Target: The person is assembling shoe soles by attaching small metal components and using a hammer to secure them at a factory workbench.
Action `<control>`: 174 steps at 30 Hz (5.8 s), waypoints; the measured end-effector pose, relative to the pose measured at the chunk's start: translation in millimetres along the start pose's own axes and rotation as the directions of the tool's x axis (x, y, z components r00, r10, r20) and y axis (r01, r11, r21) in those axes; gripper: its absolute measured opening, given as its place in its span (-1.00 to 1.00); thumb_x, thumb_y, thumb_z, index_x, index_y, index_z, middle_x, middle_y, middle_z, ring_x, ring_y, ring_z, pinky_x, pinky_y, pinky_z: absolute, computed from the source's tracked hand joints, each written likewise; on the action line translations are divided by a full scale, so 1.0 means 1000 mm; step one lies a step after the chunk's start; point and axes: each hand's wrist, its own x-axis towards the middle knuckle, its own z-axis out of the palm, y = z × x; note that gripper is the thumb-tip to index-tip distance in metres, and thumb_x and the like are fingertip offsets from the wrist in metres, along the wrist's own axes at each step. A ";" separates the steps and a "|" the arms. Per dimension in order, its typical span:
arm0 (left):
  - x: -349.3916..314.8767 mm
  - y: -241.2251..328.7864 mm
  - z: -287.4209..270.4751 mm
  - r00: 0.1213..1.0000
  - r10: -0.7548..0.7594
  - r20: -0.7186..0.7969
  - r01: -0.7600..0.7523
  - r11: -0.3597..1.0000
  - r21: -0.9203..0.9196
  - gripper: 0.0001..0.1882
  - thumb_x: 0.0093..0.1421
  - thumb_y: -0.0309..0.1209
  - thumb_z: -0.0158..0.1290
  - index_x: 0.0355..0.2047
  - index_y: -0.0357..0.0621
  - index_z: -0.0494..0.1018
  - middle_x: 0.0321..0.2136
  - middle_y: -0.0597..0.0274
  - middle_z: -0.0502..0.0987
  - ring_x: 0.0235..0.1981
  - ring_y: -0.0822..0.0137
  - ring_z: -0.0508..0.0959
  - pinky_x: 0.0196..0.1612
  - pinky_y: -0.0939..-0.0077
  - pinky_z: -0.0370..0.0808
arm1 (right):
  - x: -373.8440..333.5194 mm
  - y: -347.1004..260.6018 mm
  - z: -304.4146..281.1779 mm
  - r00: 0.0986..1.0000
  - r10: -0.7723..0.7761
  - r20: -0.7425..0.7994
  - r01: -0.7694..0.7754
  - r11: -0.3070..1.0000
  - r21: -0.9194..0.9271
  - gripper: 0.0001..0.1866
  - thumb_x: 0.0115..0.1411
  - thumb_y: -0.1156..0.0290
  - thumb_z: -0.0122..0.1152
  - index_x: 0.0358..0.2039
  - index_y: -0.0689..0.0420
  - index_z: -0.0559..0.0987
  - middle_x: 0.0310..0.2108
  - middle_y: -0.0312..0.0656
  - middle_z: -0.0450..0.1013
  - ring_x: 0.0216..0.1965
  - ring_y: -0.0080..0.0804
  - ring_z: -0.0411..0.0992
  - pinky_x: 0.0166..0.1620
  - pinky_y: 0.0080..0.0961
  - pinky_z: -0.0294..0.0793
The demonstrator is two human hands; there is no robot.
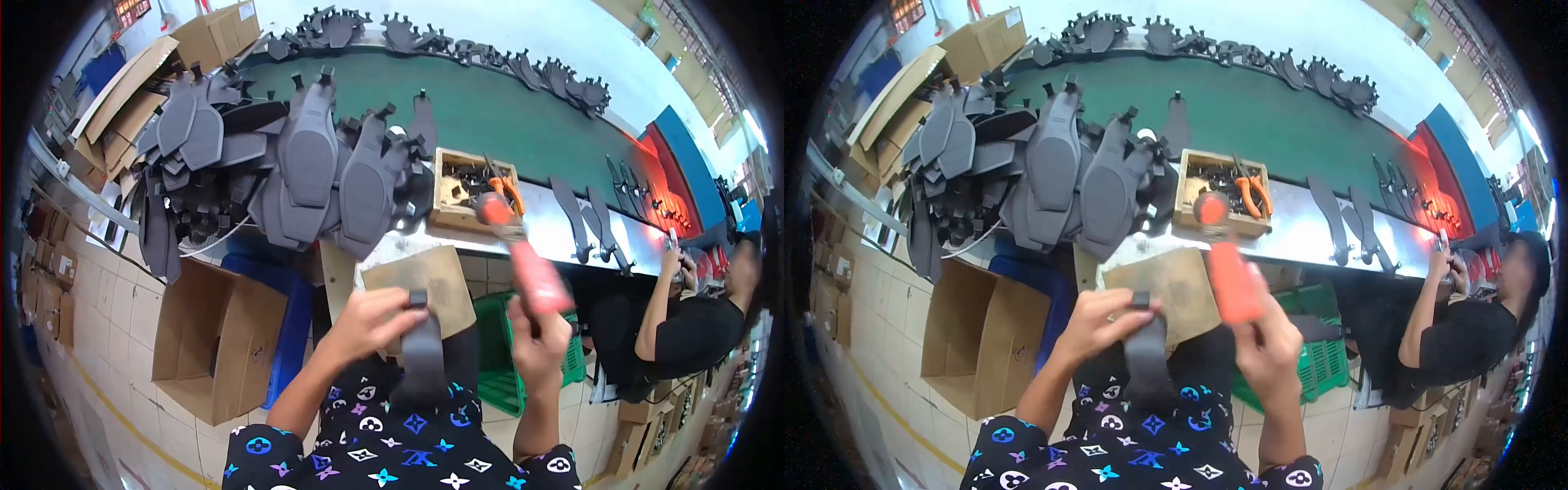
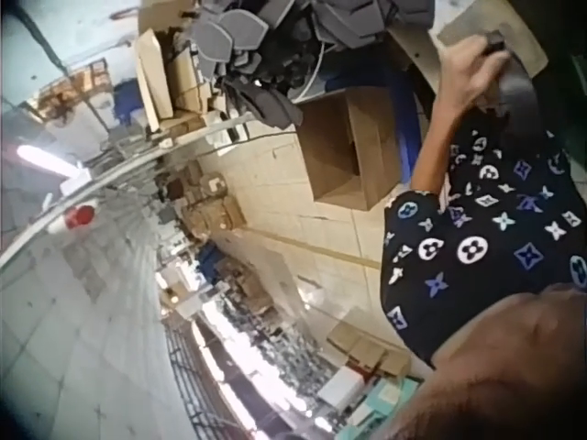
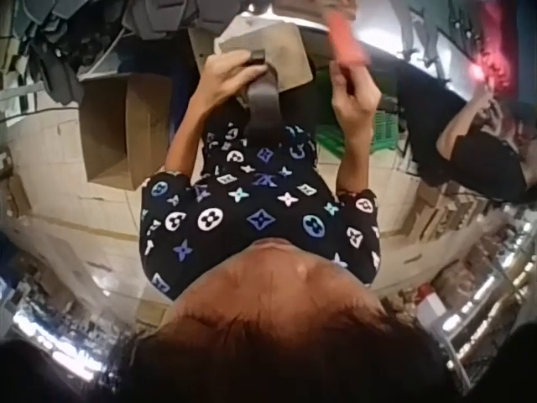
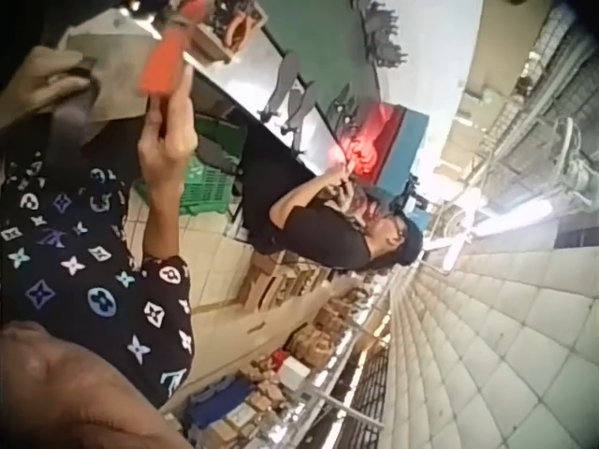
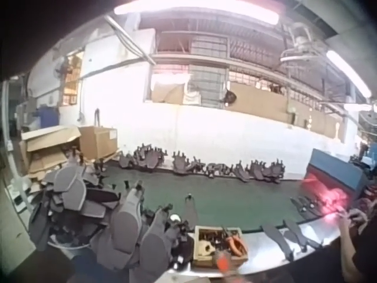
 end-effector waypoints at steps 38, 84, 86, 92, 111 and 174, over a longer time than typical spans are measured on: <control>-0.006 0.056 -0.012 0.984 -0.175 -0.030 0.174 0.984 -0.039 -0.59 0.29 -0.38 0.15 0.09 -0.31 0.46 -0.09 -0.08 0.61 -0.09 0.19 0.62 0.02 0.39 0.49 | 0.038 0.002 0.023 0.973 0.196 0.124 -0.228 0.899 0.374 -0.42 0.27 0.39 0.22 0.26 0.31 0.36 0.22 0.08 0.39 0.27 -0.12 0.35 0.33 -0.32 0.21; 0.039 -0.021 0.042 0.940 -0.050 -0.338 0.280 0.677 0.680 -0.46 0.20 -0.32 0.19 0.11 -0.32 0.32 0.09 -0.07 0.30 0.15 -0.08 0.24 0.11 -0.04 0.17 | -0.142 0.104 0.002 0.820 0.527 -0.225 -0.555 0.828 -0.082 -0.80 0.00 0.37 0.50 -0.50 0.17 0.61 -0.65 -0.09 0.48 -0.66 -0.36 0.48 -0.52 -0.48 0.42; 0.057 0.002 0.041 0.929 0.158 -0.336 0.186 0.586 0.789 -0.51 0.16 -0.34 0.22 0.04 -0.31 0.40 0.06 -0.02 0.38 0.09 -0.02 0.33 0.04 0.03 0.26 | -0.149 0.091 -0.014 0.758 0.601 -0.254 -0.618 0.786 0.015 -0.75 0.09 0.39 0.43 -0.25 0.21 0.61 -0.58 -0.18 0.51 -0.58 -0.51 0.46 -0.43 -0.54 0.44; 0.197 -0.062 0.058 0.991 0.132 -0.009 -0.078 0.634 0.769 -0.76 0.12 -0.42 0.21 -0.24 -0.31 0.51 -0.24 -0.01 0.58 -0.18 0.00 0.55 -0.12 0.17 0.50 | -0.159 0.106 0.008 0.692 0.653 -0.307 -0.572 0.756 0.318 -0.84 0.38 0.46 0.09 -0.13 0.21 0.58 -0.60 -0.42 0.39 -0.73 -0.76 0.13 -0.64 -0.70 0.11; 0.057 0.073 0.038 0.931 -0.365 0.010 0.212 0.518 -0.829 -0.73 0.33 -0.43 0.11 -0.02 -0.34 0.53 -0.26 0.11 0.64 -0.40 0.34 0.64 -0.50 0.64 0.53 | 0.020 0.007 -0.001 0.944 0.285 0.165 -0.302 0.548 0.780 -0.60 0.25 0.39 0.33 0.06 0.29 0.55 0.01 -0.02 0.56 -0.60 -0.80 0.30 -0.57 -0.79 0.29; 0.041 -0.069 -0.004 0.965 -0.235 -0.119 0.198 0.945 -0.260 -0.74 0.08 -0.51 0.30 -0.19 -0.34 0.65 -0.31 0.25 0.69 -0.34 0.58 0.58 -0.22 0.63 0.54 | 0.003 -0.023 0.041 0.946 0.024 0.324 -0.039 0.998 0.040 -0.42 0.28 0.56 0.17 0.30 0.30 0.29 -0.33 0.11 0.45 -0.39 0.08 0.48 -0.26 -0.20 0.49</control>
